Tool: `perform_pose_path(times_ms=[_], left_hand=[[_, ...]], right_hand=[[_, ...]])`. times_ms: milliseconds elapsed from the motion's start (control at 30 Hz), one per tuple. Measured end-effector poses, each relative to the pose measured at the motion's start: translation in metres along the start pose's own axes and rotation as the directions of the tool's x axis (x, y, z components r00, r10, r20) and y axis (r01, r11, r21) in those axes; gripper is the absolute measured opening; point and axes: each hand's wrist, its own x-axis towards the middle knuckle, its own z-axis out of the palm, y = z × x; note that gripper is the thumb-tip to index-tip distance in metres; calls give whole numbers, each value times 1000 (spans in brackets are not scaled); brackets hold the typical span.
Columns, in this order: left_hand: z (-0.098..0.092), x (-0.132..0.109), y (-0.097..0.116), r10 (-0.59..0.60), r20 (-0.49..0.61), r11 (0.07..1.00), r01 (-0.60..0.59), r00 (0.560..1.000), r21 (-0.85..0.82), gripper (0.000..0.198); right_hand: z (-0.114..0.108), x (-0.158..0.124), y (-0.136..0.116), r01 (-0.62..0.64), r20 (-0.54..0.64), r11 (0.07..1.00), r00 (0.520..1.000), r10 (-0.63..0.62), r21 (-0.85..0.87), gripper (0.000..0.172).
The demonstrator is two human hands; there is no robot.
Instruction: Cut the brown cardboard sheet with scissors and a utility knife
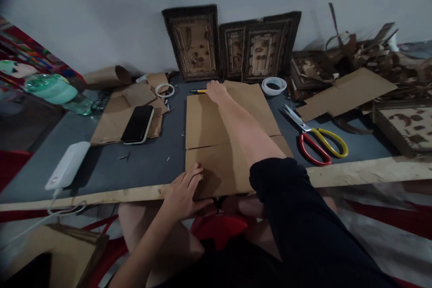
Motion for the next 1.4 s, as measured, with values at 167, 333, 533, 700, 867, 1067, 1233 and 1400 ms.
perform_pose_path(times_ms=[167,333,533,700,867,1067,1233,1400], left_hand=[[4,-1,-7,16,-35,1000,-16,999,-2,54],[-11,7,-26,-24,119,986,43,993,-161,53],[-38,47,-68,-208,139,908,244,968,-340,38],[-23,83,-105,-236,-38,933,215,971,-289,56],[6,95,-114,-132,22,959,134,991,-249,82],[15,94,-113,-36,172,988,60,984,-141,92],[14,99,-113,-73,269,989,104,960,-104,96],[12,102,-113,-86,320,989,120,944,-90,102]], right_hand=[[-17,-51,6,-77,-73,996,994,80,44,40],[-36,-140,51,21,-24,979,1000,-16,205,34],[-39,-210,83,34,95,938,993,-70,345,43],[-44,-226,78,49,286,806,920,-266,590,32],[-50,-233,74,93,310,782,884,-350,616,30],[-46,-236,74,231,282,907,898,-338,352,45],[-50,-234,58,268,220,952,930,-295,147,44],[-58,-226,38,276,279,961,924,-261,-17,40]])
